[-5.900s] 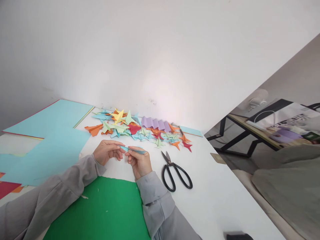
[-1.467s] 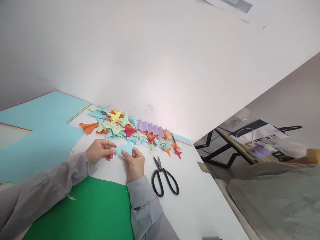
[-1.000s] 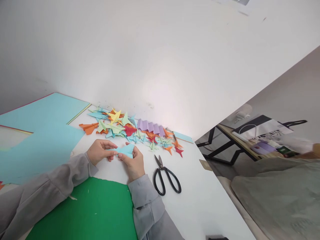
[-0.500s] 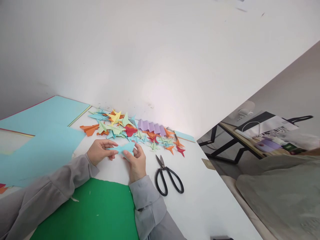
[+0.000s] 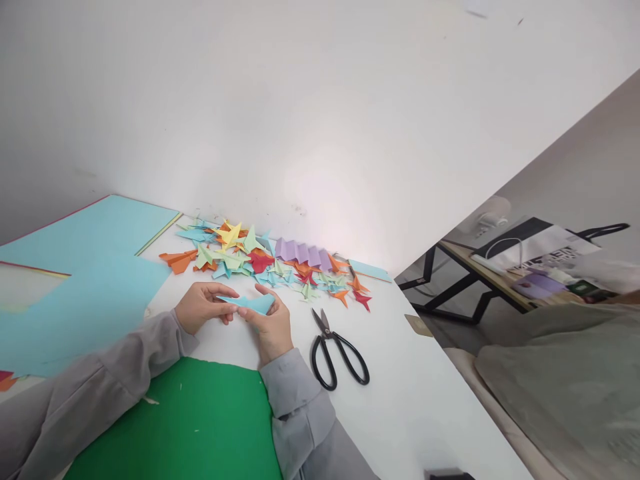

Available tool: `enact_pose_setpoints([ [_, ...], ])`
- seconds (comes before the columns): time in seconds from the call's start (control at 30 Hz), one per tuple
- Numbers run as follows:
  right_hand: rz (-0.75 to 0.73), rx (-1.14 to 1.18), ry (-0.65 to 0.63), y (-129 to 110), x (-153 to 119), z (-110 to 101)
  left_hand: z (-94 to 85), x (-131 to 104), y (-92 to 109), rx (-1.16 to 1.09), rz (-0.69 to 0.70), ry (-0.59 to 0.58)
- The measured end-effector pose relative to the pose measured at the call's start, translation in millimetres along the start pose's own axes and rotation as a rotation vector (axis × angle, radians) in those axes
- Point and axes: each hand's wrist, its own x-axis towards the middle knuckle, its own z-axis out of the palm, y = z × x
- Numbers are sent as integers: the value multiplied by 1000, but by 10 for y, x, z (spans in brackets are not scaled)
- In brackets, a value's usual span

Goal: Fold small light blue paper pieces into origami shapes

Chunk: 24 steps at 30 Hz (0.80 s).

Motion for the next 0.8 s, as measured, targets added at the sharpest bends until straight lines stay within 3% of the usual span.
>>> enact_pose_setpoints([
  [0.13, 25, 35, 30, -1, 2, 3, -1, 7, -31, -82, -28, -16],
  [0.43, 46, 48, 42, -14, 1, 4, -35, 25, -58, 35, -44, -73],
  [0.8, 42, 11, -28, 6, 12, -30, -57, 35, -49, 26, -75, -116],
])
